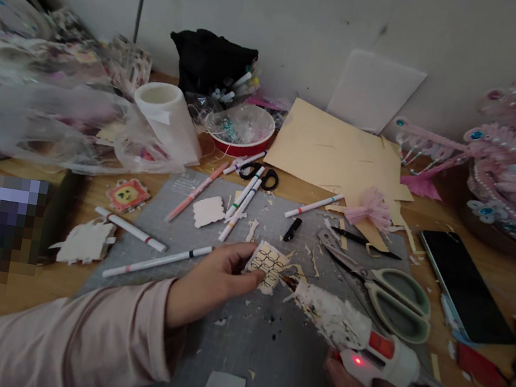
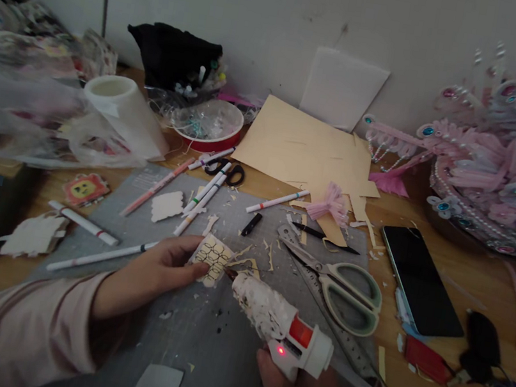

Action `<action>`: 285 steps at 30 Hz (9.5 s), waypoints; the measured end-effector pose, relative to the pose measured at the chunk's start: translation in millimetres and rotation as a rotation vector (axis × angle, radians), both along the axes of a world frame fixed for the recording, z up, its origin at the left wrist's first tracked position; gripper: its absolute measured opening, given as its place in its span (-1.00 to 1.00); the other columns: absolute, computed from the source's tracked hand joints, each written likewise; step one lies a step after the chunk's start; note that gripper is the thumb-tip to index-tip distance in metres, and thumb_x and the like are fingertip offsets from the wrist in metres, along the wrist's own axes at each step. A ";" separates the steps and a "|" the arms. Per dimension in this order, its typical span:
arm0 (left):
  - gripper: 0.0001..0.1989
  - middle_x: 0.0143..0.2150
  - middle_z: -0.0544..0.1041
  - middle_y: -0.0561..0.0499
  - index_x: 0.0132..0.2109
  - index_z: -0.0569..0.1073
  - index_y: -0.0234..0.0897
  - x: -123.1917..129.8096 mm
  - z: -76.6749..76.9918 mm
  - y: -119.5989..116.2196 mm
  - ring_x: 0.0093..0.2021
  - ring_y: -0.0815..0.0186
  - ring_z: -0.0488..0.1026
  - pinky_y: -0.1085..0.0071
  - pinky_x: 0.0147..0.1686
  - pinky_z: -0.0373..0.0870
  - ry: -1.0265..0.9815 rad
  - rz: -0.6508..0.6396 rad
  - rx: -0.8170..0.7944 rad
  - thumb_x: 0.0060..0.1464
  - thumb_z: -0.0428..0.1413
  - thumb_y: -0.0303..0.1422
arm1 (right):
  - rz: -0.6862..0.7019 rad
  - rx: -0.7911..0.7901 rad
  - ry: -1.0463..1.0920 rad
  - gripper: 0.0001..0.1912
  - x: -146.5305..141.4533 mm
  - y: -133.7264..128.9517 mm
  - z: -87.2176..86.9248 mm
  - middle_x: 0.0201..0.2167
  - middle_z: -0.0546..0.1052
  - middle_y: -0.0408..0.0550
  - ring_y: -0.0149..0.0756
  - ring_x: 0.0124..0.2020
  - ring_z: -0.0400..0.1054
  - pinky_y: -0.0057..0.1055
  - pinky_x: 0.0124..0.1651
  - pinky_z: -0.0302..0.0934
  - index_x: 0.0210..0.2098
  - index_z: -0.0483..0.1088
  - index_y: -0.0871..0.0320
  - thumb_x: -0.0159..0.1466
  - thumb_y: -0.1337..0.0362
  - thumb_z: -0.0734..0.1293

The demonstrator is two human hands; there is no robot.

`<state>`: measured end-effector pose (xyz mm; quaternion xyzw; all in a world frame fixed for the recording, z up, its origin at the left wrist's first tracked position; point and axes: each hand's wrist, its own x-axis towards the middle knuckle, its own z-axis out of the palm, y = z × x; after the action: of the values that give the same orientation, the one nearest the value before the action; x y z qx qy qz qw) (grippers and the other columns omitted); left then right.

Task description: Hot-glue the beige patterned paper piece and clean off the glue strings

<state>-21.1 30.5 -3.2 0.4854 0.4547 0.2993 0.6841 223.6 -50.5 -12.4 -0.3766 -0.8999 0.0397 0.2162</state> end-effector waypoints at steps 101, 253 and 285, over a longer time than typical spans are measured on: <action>-0.69 -0.54 0.42 0.10 -0.38 0.36 -0.34 11.4 2.6 -44.8 -0.63 0.51 0.34 0.58 -0.61 0.28 -0.245 -0.305 -0.356 -0.19 0.27 -0.24 | -0.268 -1.748 1.131 -0.66 -53.7 -15.5 10.9 -0.61 0.41 -0.22 -0.57 -0.78 0.25 -0.69 -0.78 0.10 -0.33 0.28 0.21 0.12 0.06 0.34; -0.76 -0.57 0.35 0.15 -0.41 0.31 -0.36 9.7 1.3 -53.6 -0.71 0.60 0.19 0.66 -0.73 0.15 -0.270 -0.314 -0.446 -0.14 0.22 -0.33 | -0.344 -1.700 1.104 -0.65 -58.4 -17.6 16.5 -0.63 0.36 -0.27 -0.57 -0.75 0.26 -0.66 -0.73 0.15 -0.33 0.28 0.20 0.09 0.04 0.34; -0.75 -0.56 0.30 0.18 -0.43 0.28 -0.33 14.4 3.2 -54.6 -0.69 0.60 0.16 0.63 -0.73 0.08 -0.224 -0.315 -0.345 -0.12 0.20 -0.29 | -0.372 -1.542 0.956 -0.71 -59.3 -18.0 13.0 -0.66 0.30 -0.29 -0.60 -0.76 0.19 -0.69 -0.74 0.10 -0.45 0.25 0.18 0.12 0.07 0.29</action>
<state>-6.7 -24.1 0.0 0.3901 0.3395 0.1588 0.8410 164.3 -68.4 0.6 -0.4983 -0.3646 0.7435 0.2569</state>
